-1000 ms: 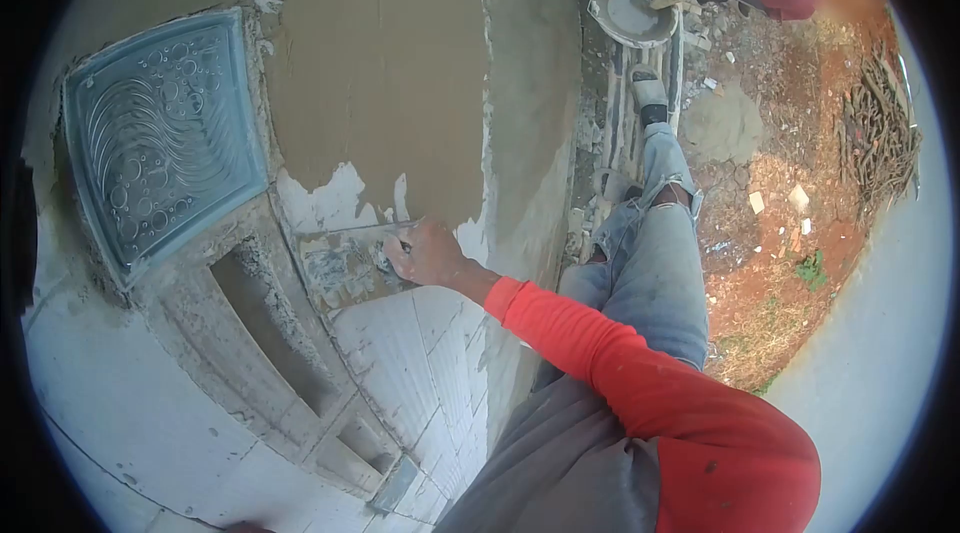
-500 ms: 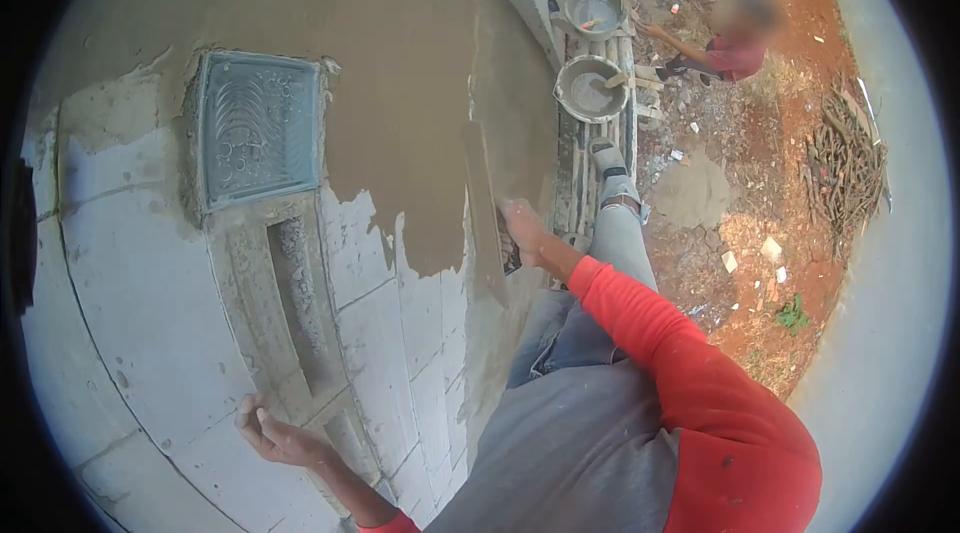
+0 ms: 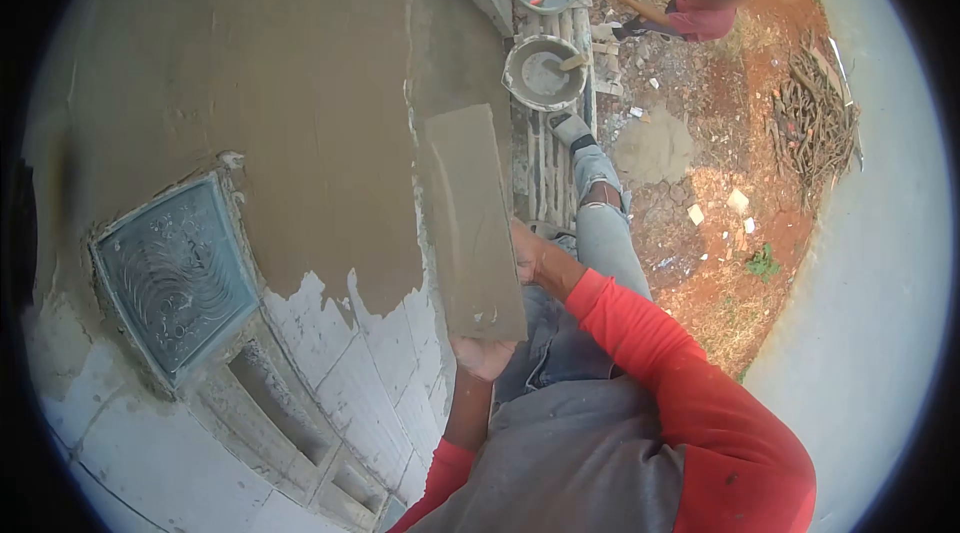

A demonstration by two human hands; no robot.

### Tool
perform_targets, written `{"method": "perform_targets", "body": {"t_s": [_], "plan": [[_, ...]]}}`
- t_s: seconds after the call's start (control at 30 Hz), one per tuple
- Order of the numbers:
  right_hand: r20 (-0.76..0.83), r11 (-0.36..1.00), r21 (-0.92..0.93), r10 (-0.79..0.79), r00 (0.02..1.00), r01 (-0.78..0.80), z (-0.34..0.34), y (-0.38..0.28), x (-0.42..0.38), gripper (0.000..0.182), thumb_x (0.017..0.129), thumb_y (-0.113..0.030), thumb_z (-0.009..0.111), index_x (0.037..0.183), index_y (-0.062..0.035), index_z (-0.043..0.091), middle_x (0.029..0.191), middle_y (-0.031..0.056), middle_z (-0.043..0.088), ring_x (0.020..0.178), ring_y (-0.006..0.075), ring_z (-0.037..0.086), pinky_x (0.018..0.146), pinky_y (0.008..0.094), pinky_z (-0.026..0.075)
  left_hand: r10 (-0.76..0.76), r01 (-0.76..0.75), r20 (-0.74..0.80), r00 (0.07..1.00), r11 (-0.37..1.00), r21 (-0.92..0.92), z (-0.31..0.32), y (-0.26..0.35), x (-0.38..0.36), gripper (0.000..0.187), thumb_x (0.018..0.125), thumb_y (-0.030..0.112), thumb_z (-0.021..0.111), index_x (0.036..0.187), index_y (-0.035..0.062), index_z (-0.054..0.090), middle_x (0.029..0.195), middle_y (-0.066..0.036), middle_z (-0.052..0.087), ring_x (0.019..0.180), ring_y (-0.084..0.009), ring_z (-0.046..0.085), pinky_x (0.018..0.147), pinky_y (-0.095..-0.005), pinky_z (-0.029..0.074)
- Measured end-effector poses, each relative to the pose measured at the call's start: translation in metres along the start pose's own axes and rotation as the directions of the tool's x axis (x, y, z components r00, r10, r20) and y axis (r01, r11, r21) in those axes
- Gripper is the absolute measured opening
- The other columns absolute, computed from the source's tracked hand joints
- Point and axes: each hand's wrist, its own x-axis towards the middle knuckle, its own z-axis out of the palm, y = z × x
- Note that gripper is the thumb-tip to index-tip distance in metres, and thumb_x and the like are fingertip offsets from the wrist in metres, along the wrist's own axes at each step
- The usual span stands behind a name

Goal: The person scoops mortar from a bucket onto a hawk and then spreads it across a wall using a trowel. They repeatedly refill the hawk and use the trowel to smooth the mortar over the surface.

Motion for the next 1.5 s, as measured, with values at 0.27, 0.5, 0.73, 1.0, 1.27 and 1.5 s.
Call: {"method": "perform_targets", "body": {"t_s": [0.27,0.5,0.73,1.0,1.27,1.5], "plan": [[-0.067,0.374,-0.928,-0.188,0.980,0.008,-0.111,-0.106,0.057,0.037,0.098,-0.031,0.065,0.121,-0.0023,0.071,0.108,0.0131,0.076,0.091,0.0291,0.075,0.085,0.0415,0.060,0.139,-0.148,-0.175,0.975,0.988,-0.039,-0.032,-0.009,0.100,0.063,0.098,0.042,0.069,0.149,0.0100,0.053,0.152,-0.010,0.057,0.139,-0.0310,0.055,0.117,-0.0546,0.045],[-0.221,-0.511,-0.372,-0.762,0.608,-0.775,-0.246,-0.334,0.084,0.047,0.091,-0.036,0.064,0.119,0.0021,0.066,0.120,0.0276,0.065,0.111,0.0451,0.065,0.095,0.0525,0.054,0.258,-0.265,-0.320,0.912,0.964,0.023,-0.134,0.034,0.262,0.050,0.102,0.030,0.065,0.146,0.0065,0.055,0.150,-0.013,0.058,0.138,-0.0323,0.055,0.118,-0.0522,0.046],[-0.096,-0.660,-0.303,-0.697,0.711,-0.688,-0.329,-0.454,0.155,0.080,0.087,-0.045,0.070,0.143,0.0068,0.046,0.125,0.0334,0.060,0.118,0.0473,0.062,0.100,0.0533,0.051,0.417,-0.202,-0.191,0.889,0.731,0.652,-0.207,0.100,0.432,0.042,0.103,0.023,0.064,0.141,0.0079,0.057,0.147,-0.010,0.061,0.136,-0.0293,0.056,0.115,-0.0467,0.048],[-0.393,-0.749,-0.159,-0.550,0.737,-0.644,-0.369,-0.449,0.236,0.048,0.088,-0.050,0.072,0.113,-0.0104,0.079,0.107,0.0174,0.078,0.104,0.0361,0.074,0.087,0.0464,0.056,0.282,0.097,0.128,0.951,-0.664,0.742,-0.235,0.169,0.634,0.040,0.103,0.027,0.056,0.134,0.0026,0.062,0.136,-0.023,0.065,0.124,-0.0441,0.060,0.106,-0.0460,0.049],[-0.225,-0.892,-0.159,-0.384,0.896,-0.422,-0.318,-0.403,0.223,0.025,0.081,-0.021,0.071,0.097,-0.0015,0.069,0.087,0.0198,0.070,0.083,0.0374,0.072,0.070,0.0465,0.055,0.278,0.053,0.123,0.953,-0.552,0.832,-0.260,0.152,0.695,0.051,0.109,0.024,0.051,0.155,0.0040,0.043,0.159,-0.018,0.046,0.146,-0.0344,0.044,0.121,-0.0426,0.036],[-0.108,-0.865,0.248,-0.473,0.874,-0.437,-0.315,-0.446,0.214,0.019,0.097,-0.014,0.055,0.108,0.0011,0.060,0.085,0.0146,0.065,0.076,0.0277,0.069,0.057,0.0398,0.051,0.215,-0.106,-0.006,0.977,0.506,0.856,-0.222,0.098,0.700,0.059,0.108,0.029,0.054,0.159,0.0049,0.036,0.161,-0.013,0.043,0.146,-0.0278,0.043,0.121,-0.0407,0.035]]}}
